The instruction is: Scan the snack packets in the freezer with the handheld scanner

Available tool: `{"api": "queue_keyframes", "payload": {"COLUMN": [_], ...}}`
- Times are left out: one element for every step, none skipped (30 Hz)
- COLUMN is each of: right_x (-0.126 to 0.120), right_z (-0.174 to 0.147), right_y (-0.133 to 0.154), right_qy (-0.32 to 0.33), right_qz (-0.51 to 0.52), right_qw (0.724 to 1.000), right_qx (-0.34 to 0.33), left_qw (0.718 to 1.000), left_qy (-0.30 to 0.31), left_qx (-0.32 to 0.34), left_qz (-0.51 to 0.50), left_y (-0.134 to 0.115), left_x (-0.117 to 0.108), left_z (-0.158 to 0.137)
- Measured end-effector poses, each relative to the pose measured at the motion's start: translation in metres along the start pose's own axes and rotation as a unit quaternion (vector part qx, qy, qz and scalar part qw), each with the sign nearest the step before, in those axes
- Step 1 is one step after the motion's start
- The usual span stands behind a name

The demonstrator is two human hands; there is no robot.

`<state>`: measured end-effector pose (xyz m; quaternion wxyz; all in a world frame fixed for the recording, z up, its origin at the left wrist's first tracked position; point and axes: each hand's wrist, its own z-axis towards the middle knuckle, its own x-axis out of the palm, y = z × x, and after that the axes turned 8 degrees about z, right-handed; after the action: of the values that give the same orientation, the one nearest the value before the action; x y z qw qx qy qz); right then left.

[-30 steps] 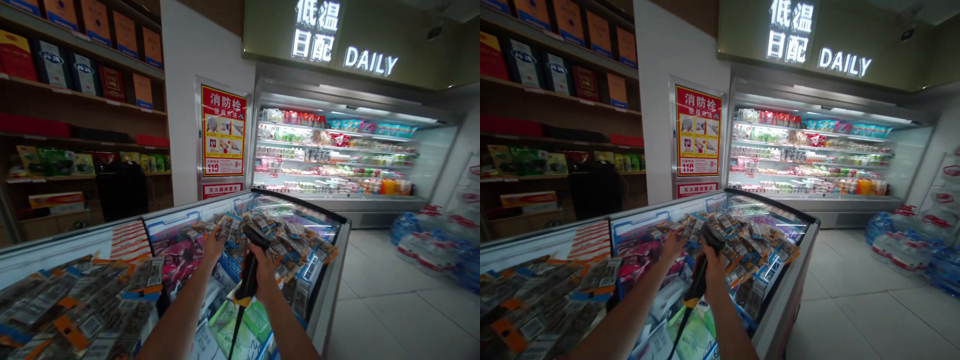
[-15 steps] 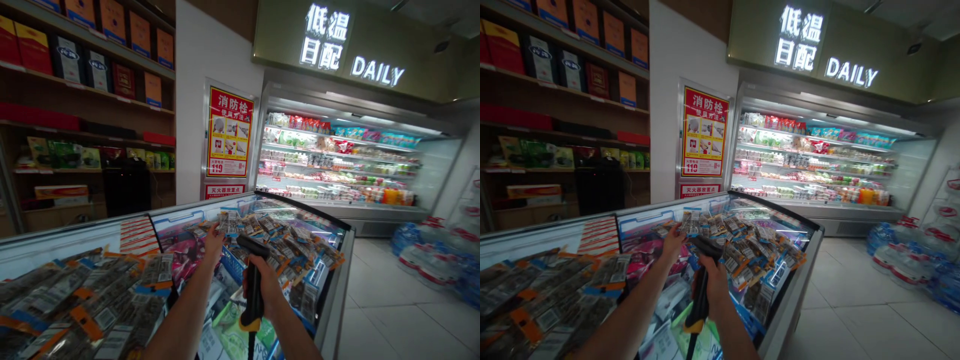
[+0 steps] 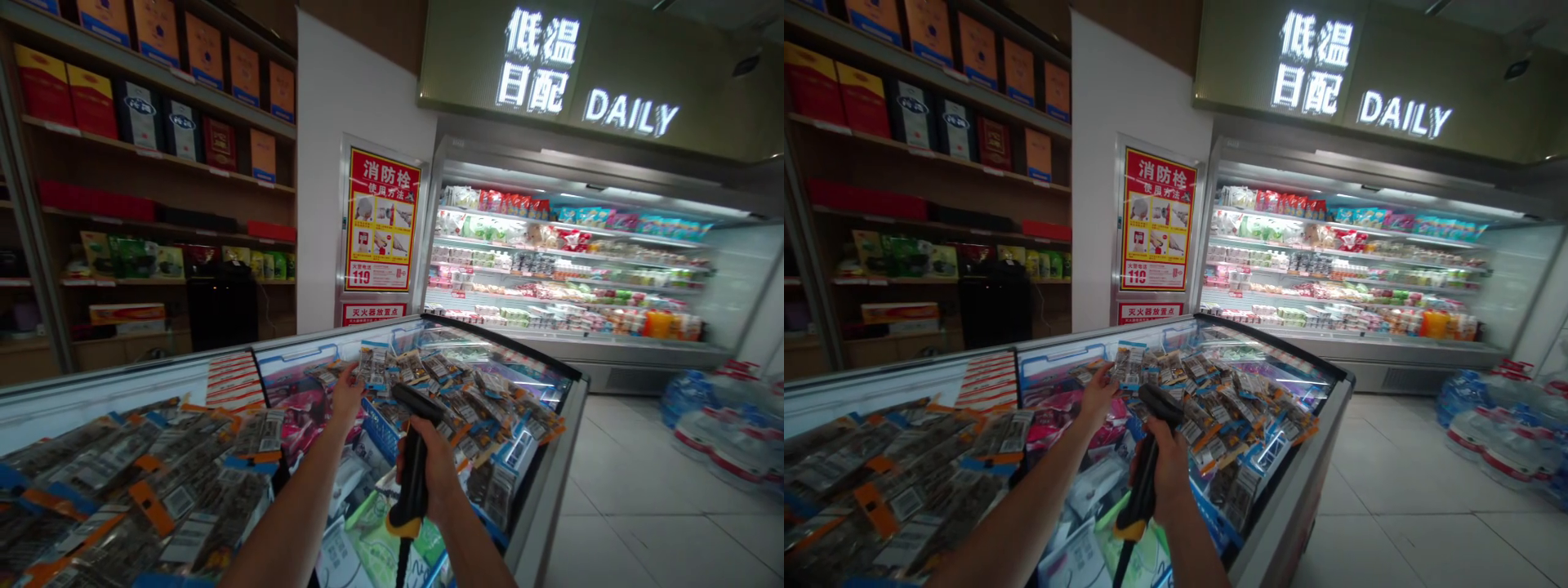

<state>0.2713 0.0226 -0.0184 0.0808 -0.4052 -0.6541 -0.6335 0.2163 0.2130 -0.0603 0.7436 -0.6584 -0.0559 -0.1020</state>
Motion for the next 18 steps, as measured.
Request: {"api": "queue_keyframes", "payload": {"right_x": [-0.0007,-0.0013,-0.0016,-0.0018,-0.0019,-0.0019,-0.0020,-0.0020,-0.0020,-0.0020,-0.0020,-0.0019,-0.0018,-0.0017,-0.0017,-0.0020,-0.0024,-0.0032], "right_z": [-0.0009,-0.0020,-0.0031,-0.0041,-0.0049,-0.0054,-0.0056,-0.0055,-0.0052,-0.0047,-0.0042,-0.0037,-0.0031,-0.0026,-0.0018,-0.0009,0.0004,0.0020], "right_y": [0.0008,0.0018,0.0027,0.0034,0.0040,0.0042,0.0041,0.0037,0.0031,0.0025,0.0018,0.0013,0.0008,0.0004,0.0000,-0.0004,-0.0008,-0.0013], "right_qy": [0.005,0.010,0.015,0.020,0.025,0.028,0.030,0.030,0.029,0.028,0.025,0.023,0.020,0.017,0.012,0.004,-0.006,-0.018], "right_qz": [0.004,0.009,0.015,0.019,0.022,0.024,0.024,0.023,0.022,0.021,0.022,0.022,0.023,0.023,0.023,0.022,0.019,0.016], "right_qw": [1.000,1.000,1.000,1.000,0.999,0.999,0.999,0.999,0.999,0.999,0.999,0.999,1.000,1.000,0.999,0.999,0.999,0.999], "right_qx": [0.003,0.004,0.006,0.007,0.007,0.007,0.007,0.008,0.010,0.009,0.006,0.001,-0.005,-0.012,-0.019,-0.023,-0.026,-0.028], "left_qw": [1.000,1.000,1.000,1.000,1.000,1.000,1.000,1.000,1.000,1.000,1.000,1.000,1.000,1.000,1.000,0.999,0.998,0.994], "left_qy": [0.000,0.001,0.005,0.010,0.015,0.018,0.018,0.017,0.013,0.010,0.008,0.007,0.007,0.006,0.004,0.002,0.000,-0.004], "left_qx": [0.005,0.009,0.010,0.010,0.007,0.004,0.000,-0.002,-0.003,-0.003,-0.002,0.001,0.003,0.008,0.014,0.019,0.026,0.035], "left_qz": [0.005,0.006,0.006,0.003,-0.001,-0.006,-0.011,-0.014,-0.016,-0.017,-0.016,-0.012,-0.006,0.003,0.017,0.036,0.061,0.099], "left_y": [0.0005,0.0008,0.0008,0.0004,-0.0002,-0.0008,-0.0013,-0.0016,-0.0015,-0.0011,-0.0004,0.0005,0.0012,0.0015,0.0013,0.0003,-0.0016,-0.0046], "left_x": [0.0003,0.0007,0.0013,0.0020,0.0027,0.0033,0.0037,0.0040,0.0040,0.0039,0.0036,0.0033,0.0029,0.0026,0.0023,0.0016,0.0005,-0.0016], "left_z": [-0.0001,-0.0001,0.0000,0.0002,0.0006,0.0012,0.0020,0.0029,0.0039,0.0048,0.0056,0.0060,0.0060,0.0057,0.0049,0.0038,0.0023,0.0006]}}
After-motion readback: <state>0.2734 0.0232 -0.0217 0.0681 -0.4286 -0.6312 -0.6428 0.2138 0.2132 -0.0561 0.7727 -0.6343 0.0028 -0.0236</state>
